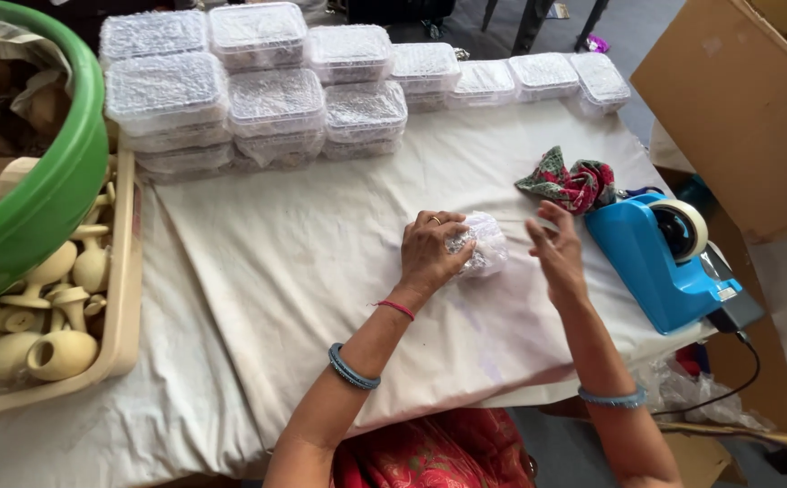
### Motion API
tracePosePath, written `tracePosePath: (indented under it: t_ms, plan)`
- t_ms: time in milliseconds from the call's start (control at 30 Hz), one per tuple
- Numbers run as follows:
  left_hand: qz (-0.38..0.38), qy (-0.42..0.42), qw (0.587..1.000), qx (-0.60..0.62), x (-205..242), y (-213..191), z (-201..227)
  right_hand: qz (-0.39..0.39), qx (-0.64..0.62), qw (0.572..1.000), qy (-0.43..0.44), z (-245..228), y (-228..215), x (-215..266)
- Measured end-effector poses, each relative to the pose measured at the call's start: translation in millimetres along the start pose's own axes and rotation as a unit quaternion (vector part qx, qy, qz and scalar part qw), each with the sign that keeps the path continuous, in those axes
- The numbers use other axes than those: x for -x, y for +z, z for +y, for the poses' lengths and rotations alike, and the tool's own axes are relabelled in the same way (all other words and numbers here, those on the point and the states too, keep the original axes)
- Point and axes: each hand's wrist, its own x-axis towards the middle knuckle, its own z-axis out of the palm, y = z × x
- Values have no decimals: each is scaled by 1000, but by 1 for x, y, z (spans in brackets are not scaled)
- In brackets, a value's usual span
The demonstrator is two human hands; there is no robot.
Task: The person wraps a small plastic container with bubble wrap on a table covered with a white cloth. They use a blue tape dispenser to secure the bubble wrap, then place the wrapped container on a stack of similar items. The person also wipes the table surface with a cloth.
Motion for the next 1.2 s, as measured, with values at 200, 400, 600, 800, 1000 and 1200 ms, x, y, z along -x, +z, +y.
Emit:
tracePosePath:
  t_ms: [200, 400, 600, 800, 1000, 1200]
  plan:
    - [16, 11, 1000, 9, 4, 6, -5, 6, 136, 980, -144, -31, -81, 85]
    - [2, 11, 1000, 10, 2, 11, -7, 169, 152, 972, -64, -55, -174, 133]
    - [21, 17, 1000, 6, 3, 0, -4, 10, 200, 958, -206, -23, -103, 97]
    - [7, 12, 1000, 8, 2, 1, -3, -34, 178, 962, -204, -32, -3, 46]
    - [-15, 0, 1000, 4, 2, -2, -3, -51, 188, 958, -209, -12, 13, 22]
    - [-30, 7, 999, 9, 2, -3, -2, -254, 85, 952, -148, 28, -24, -17]
